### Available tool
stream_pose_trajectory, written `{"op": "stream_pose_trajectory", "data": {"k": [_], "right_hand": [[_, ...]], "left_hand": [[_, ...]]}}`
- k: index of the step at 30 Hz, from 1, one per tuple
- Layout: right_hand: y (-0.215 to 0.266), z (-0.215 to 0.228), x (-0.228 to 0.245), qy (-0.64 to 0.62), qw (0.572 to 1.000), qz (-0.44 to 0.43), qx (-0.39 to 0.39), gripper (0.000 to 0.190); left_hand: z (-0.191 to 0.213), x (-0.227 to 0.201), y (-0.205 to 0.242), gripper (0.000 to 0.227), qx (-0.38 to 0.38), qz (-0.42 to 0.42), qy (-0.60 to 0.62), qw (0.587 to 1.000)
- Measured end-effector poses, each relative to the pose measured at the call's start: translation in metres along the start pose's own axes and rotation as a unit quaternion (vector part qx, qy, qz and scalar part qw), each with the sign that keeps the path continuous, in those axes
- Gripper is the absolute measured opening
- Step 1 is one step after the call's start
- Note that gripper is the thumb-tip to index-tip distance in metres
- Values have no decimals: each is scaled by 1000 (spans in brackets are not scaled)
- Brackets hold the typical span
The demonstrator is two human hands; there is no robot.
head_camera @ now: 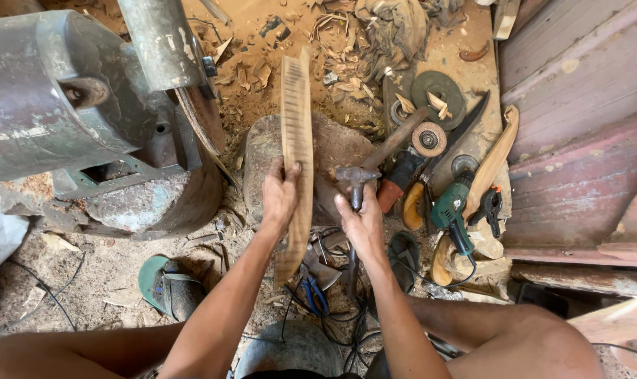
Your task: The person secures a metal wire to a curved wooden piece using pliers and a hammer. They then repeatedly strike the wood with the hammer to create a textured pattern along its surface.
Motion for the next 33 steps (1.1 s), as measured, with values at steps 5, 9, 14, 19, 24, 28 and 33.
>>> {"op": "stream_pose_trajectory", "data": {"k": [5,9,14,19,24,28,33], "right_hand": [[-8,-7,-24,8,999,-33,-17,29],[-15,-11,-43,151,988,-2,-16,35],[-19,-21,-45,224,972,67,-16,38],[-15,-29,-40,233,968,90,-25,43],[-22,-35,-35,303,949,86,13,37],[0,-36,-10,257,893,367,-46,42],[-29,-29,-48,303,951,59,7,35]], "left_hand": [[-3,47,-30,61,16,-23,-72,997],[-13,58,-38,71,-8,-88,-135,987],[-14,61,-43,74,5,-35,-157,987],[-12,56,-37,75,-5,-88,-182,979],[-12,44,-35,70,-21,-118,-181,976],[-9,41,-31,63,-42,-132,-211,968],[-12,42,-36,63,-30,-83,-224,971]]}}
Point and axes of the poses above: each hand's wrist, its own y-axis away from the middle knuckle, its own z-axis out of the back of the hand, x = y × z, the point moved 6 cm from there along -y, towards the middle knuckle, and after that the axes turned 10 degrees about -y, right-handed, at the moved point
